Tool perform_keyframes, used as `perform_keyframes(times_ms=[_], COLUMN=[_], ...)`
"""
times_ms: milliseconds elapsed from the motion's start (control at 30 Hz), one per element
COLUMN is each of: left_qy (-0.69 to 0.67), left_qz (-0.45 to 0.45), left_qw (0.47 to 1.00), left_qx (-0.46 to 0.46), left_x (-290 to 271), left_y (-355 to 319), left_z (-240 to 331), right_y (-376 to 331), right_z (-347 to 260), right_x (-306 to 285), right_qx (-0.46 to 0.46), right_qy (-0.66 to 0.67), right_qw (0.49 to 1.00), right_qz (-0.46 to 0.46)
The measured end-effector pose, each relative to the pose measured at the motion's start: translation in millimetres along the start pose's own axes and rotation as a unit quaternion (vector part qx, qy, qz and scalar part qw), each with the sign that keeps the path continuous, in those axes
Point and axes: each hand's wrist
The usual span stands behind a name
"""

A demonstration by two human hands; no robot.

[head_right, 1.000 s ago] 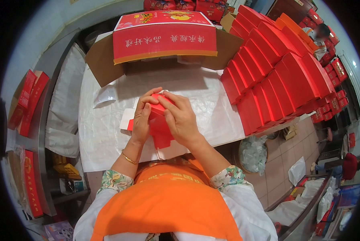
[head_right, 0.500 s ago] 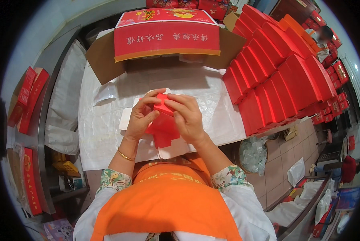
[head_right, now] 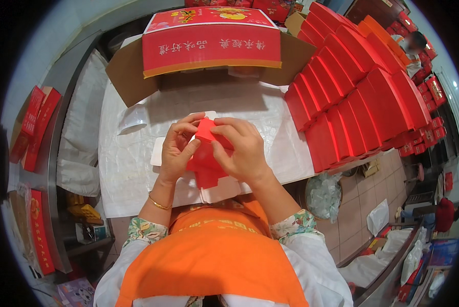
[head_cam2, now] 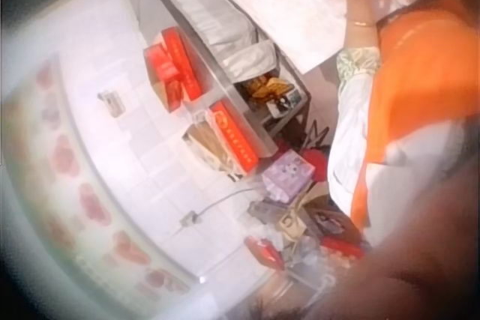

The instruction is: The person assembles red cardboard boxes by folding flaps and tucking tabs. They place small wrapped items into the boxes and stack the finished boxes on a pile. The person repeats this process with multiple boxes.

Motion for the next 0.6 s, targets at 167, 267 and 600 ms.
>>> perform_keyframes(times_ms=[167,267,600], left_qy=[0.02,-0.004,0.141], left_qz=[-0.019,0.007,-0.036], left_qw=[1.0,1.0,0.984], left_qx=[-0.001,-0.014,-0.102], left_x=[0,4,-4], left_y=[1,-2,-13], left_z=[1,-1,-28], right_y=[13,18,18], right_z=[-2,-3,-6], right_x=[-3,-4,-4], right_qx=[-0.004,-0.042,-0.022], right_qy=[0.017,0.014,0.025], right_qw=[0.999,0.996,0.992], right_qz=[-0.041,-0.077,-0.126])
Point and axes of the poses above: each hand's wrist, its own y-axis towards the middle knuckle, its own x-axis out of the palm, z = x × y, and after that the axes turned 3 degrees about -z, right-handed
